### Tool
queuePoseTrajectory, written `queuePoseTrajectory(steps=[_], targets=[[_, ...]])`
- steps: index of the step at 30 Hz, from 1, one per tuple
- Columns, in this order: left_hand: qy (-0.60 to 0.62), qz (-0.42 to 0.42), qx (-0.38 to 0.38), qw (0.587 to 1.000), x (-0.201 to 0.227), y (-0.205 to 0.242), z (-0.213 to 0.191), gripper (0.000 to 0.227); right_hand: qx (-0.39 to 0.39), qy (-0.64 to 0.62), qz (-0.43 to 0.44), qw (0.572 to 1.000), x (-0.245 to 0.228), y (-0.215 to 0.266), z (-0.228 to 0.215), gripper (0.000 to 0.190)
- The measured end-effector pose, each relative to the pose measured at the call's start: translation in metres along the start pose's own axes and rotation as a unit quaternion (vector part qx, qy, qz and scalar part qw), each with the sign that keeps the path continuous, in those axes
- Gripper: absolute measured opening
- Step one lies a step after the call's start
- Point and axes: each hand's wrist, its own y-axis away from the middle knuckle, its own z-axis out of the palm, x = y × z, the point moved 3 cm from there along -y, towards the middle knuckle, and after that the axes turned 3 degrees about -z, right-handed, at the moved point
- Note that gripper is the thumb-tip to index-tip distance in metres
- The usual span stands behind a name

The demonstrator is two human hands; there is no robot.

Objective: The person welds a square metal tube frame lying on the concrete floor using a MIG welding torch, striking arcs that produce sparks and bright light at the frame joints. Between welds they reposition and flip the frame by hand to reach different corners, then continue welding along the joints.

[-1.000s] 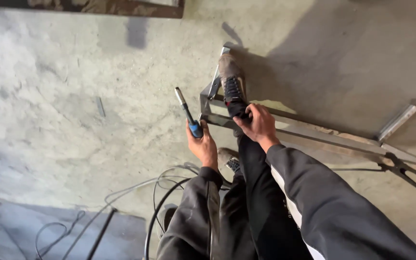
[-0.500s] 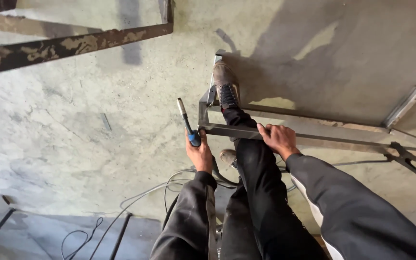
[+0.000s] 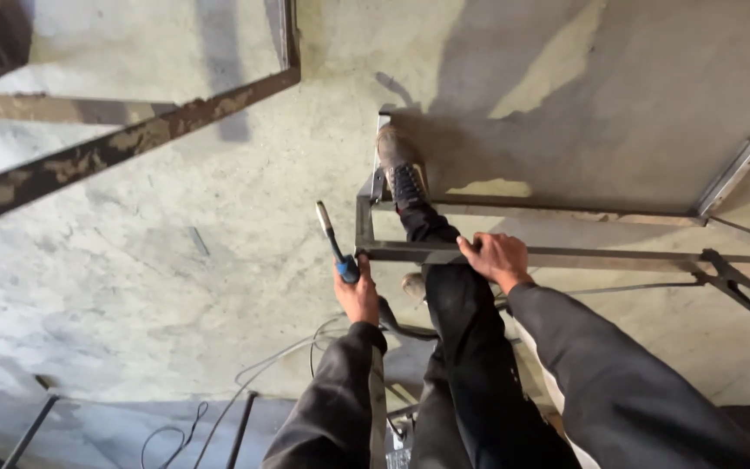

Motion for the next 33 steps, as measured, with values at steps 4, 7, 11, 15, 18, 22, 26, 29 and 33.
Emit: queuePoseTrajectory(steps=[4, 7, 11, 15, 18, 22, 26, 29, 33], targets=[[0.025, -0.021, -0.005, 0.999, 0.003, -0.005, 0.003, 0.034, -0.003, 0.003, 0.003, 1.000, -0.001, -0.007, -0.006, 0.050], [0.025, -0.044, -0.004, 0.999, -0.014, 0.004, -0.003, 0.039, -0.037, 0.009, 0.004, 0.999, 0.002, 0.005, -0.003, 0.053], [-0.035, 0.102, 0.048, 0.993, -0.028, -0.030, 0.013, 0.059, 0.020, -0.013, -0.015, 1.000, 0.004, -0.024, 0.002, 0.053], [-0.092, 0.051, 0.062, 0.993, -0.017, -0.017, 0.002, 0.081, 0.104, 0.017, -0.041, 0.994, 0.005, -0.013, 0.017, 0.053], [-0.067, 0.136, 0.065, 0.986, -0.028, -0.025, 0.005, 0.080, 0.179, 0.022, -0.079, 0.980, 0.014, -0.012, 0.026, 0.054], [-0.072, 0.149, 0.049, 0.985, -0.031, -0.029, 0.005, 0.080, 0.189, 0.011, -0.080, 0.979, 0.000, -0.001, 0.002, 0.055], [-0.061, 0.117, 0.044, 0.990, -0.020, -0.022, 0.005, 0.080, 0.157, 0.013, -0.068, 0.985, -0.003, -0.002, -0.005, 0.058], [-0.061, 0.131, 0.047, 0.988, -0.015, -0.020, 0.005, 0.079, 0.123, 0.011, -0.055, 0.991, -0.009, 0.001, -0.014, 0.061], [-0.056, 0.124, 0.073, 0.988, -0.024, -0.023, 0.007, 0.080, 0.092, 0.026, -0.037, 0.995, -0.012, -0.006, -0.016, 0.065]])
